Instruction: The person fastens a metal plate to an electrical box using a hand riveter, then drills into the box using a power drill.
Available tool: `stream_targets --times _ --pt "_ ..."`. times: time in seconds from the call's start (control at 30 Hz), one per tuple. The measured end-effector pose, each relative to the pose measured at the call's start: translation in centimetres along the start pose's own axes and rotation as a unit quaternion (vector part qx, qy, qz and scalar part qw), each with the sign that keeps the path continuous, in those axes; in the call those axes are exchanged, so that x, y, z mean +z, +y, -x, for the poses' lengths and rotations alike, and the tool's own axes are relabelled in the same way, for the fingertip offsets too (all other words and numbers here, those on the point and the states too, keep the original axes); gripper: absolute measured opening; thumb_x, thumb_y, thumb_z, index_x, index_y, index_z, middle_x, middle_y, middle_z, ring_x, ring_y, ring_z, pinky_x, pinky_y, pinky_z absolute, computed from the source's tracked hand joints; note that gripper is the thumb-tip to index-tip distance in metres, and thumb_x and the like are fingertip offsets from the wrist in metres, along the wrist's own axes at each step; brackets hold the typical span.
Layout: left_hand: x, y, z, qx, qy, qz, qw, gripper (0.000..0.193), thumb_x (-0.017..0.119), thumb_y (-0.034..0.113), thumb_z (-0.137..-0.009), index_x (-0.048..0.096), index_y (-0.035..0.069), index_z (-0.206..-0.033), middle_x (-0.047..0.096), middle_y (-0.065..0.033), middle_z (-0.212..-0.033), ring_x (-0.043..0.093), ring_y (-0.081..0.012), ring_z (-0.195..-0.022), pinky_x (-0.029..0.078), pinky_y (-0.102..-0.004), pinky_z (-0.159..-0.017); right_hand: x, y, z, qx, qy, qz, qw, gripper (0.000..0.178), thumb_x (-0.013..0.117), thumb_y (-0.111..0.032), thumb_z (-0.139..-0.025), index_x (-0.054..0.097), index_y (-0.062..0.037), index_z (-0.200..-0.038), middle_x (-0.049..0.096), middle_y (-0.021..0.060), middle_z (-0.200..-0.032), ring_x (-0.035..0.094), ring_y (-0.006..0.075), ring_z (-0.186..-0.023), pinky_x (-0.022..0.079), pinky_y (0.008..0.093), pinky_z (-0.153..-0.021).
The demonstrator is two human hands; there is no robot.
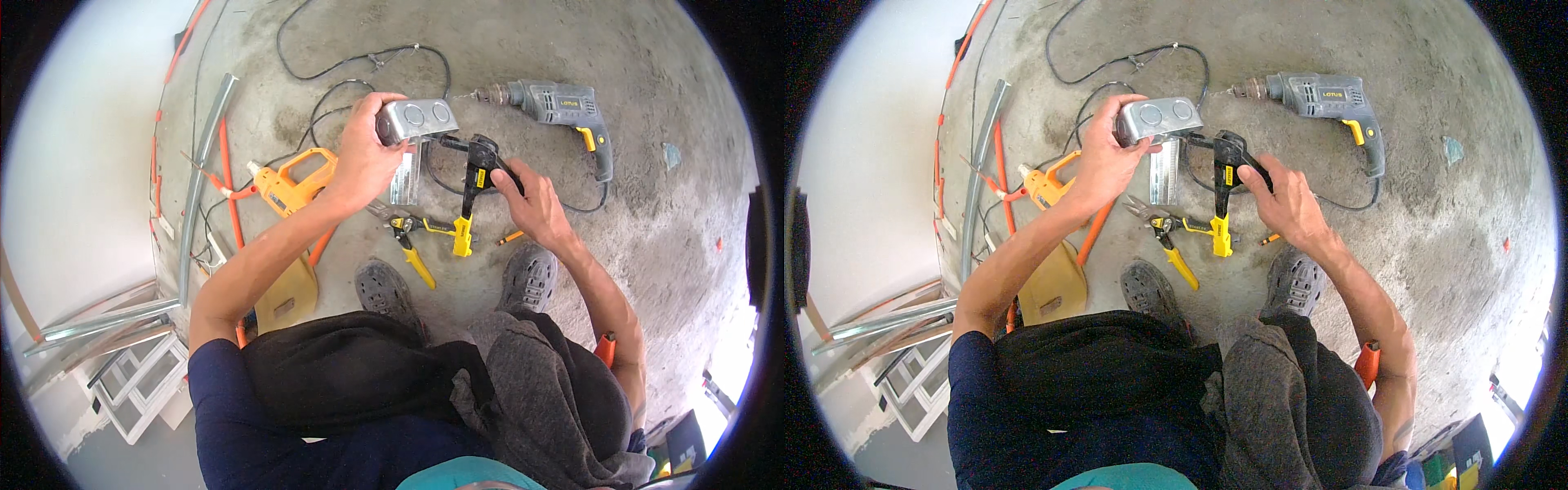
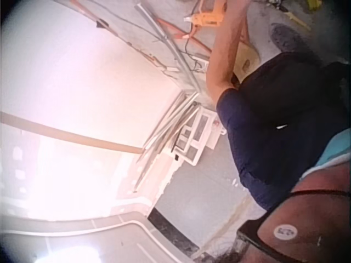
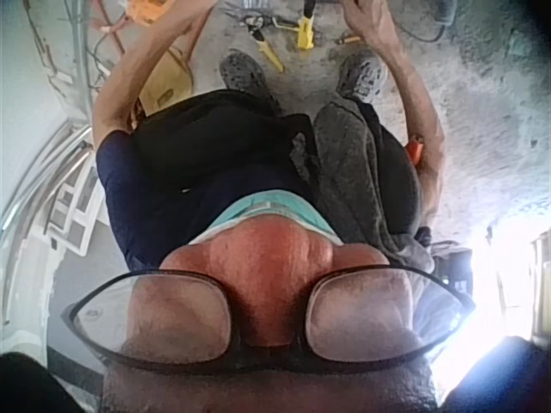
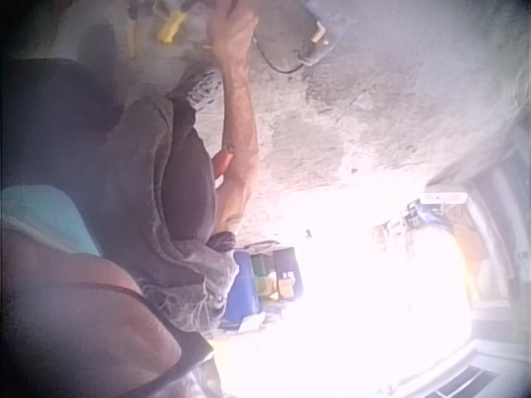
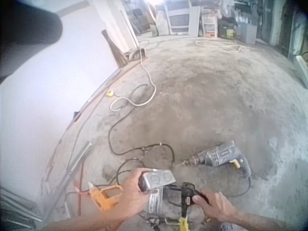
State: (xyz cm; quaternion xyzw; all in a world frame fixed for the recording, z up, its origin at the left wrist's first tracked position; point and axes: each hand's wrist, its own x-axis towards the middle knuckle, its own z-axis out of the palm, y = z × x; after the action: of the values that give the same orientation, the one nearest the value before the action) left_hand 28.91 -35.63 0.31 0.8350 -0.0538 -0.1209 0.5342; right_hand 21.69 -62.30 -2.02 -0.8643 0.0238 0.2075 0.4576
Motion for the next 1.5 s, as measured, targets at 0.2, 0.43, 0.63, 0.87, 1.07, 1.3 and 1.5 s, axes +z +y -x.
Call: stream_targets --times 0.2,0.43,0.63,0.87,1.07,1.3,1.5 --pt "0.1 -0.7 -0.3 0.016 0.017 -0.006 1.000 0.046 0.059 -0.020 -0.088 0.051 0.000 -0.128 0.059 -0.0122 -0.123 0.066 -0.0214 -0.111 0.065 -0.0338 -0.088 0.2 0.8 -0.1 -0.027 0.026 0.002 0.999 0.040 0.057 -0.036 -0.103 0.062 0.0028 -0.111 0.065 0.0305 -0.087 0.065 0.0500 -0.085 0.049 0.0504 -0.073" --pt "-0.2 -1.0 -0.3 0.018 0.021 -0.037 0.999 0.046 0.061 -0.019 -0.086 0.054 0.000 -0.126 0.060 -0.0122 -0.122 0.066 -0.0213 -0.110 0.065 -0.0334 -0.088 0.0 0.4 -0.4 -0.012 -0.004 -0.010 1.000 0.040 0.056 -0.035 -0.104 0.061 0.0037 -0.110 0.064 0.0301 -0.084 0.064 0.0482 -0.080 0.048 0.0495 -0.070" --pt "0.0 -1.2 -0.5 0.021 0.017 -0.048 0.998 0.048 0.062 -0.020 -0.084 0.054 0.000 -0.127 0.060 -0.0115 -0.120 0.066 -0.0209 -0.109 0.065 -0.0331 -0.088 0.6 0.4 -0.2 -0.078 0.039 0.004 0.996 0.036 0.057 -0.032 -0.103 0.061 0.0033 -0.108 0.063 0.0299 -0.082 0.063 0.0497 -0.079 0.048 0.0506 -0.068" --pt "0.2 -0.5 -0.6 0.035 0.022 -0.062 0.997 0.054 0.060 -0.023 -0.080 0.054 0.002 -0.127 0.058 -0.0094 -0.119 0.063 -0.0196 -0.111 0.063 -0.0344 -0.091 1.5 -1.3 0.3 -0.088 0.070 0.031 0.993 0.028 0.060 -0.024 -0.102 0.057 0.0039 -0.101 0.064 0.0310 -0.084 0.063 0.0515 -0.079 0.048 0.0546 -0.068" --pt "0.0 -1.1 -0.8 0.012 0.002 -0.021 1.000 0.057 0.057 -0.025 -0.079 0.050 0.002 -0.129 0.059 -0.0107 -0.119 0.064 -0.0204 -0.113 0.062 -0.0350 -0.091 1.9 -1.9 0.3 -0.111 0.093 0.052 0.988 0.028 0.060 -0.023 -0.102 0.056 0.0043 -0.098 0.064 0.0305 -0.082 0.062 0.0517 -0.076 0.048 0.0556 -0.065" --pt "0.1 -0.7 -0.3 -0.017 -0.010 0.072 0.997 0.054 0.063 -0.020 -0.082 0.048 0.002 -0.128 0.059 -0.0106 -0.118 0.064 -0.0197 -0.113 0.061 -0.0340 -0.090 1.6 -3.1 0.2 -0.080 0.060 0.057 0.993 0.030 0.058 -0.023 -0.103 0.056 0.0062 -0.099 0.064 0.0326 -0.083 0.062 0.0533 -0.078 0.048 0.0567 -0.065" --pt "0.4 -1.3 0.1 -0.008 0.006 0.006 1.000 0.055 0.076 -0.007 -0.083 0.047 0.005 -0.128 0.061 -0.0081 -0.115 0.062 -0.0171 -0.111 0.052 -0.0314 -0.091 1.8 -3.2 -0.2 -0.064 0.053 0.007 0.997 0.031 0.058 -0.025 -0.103 0.057 0.0061 -0.098 0.062 0.0335 -0.077 0.062 0.0534 -0.080 0.048 0.0565 -0.066"
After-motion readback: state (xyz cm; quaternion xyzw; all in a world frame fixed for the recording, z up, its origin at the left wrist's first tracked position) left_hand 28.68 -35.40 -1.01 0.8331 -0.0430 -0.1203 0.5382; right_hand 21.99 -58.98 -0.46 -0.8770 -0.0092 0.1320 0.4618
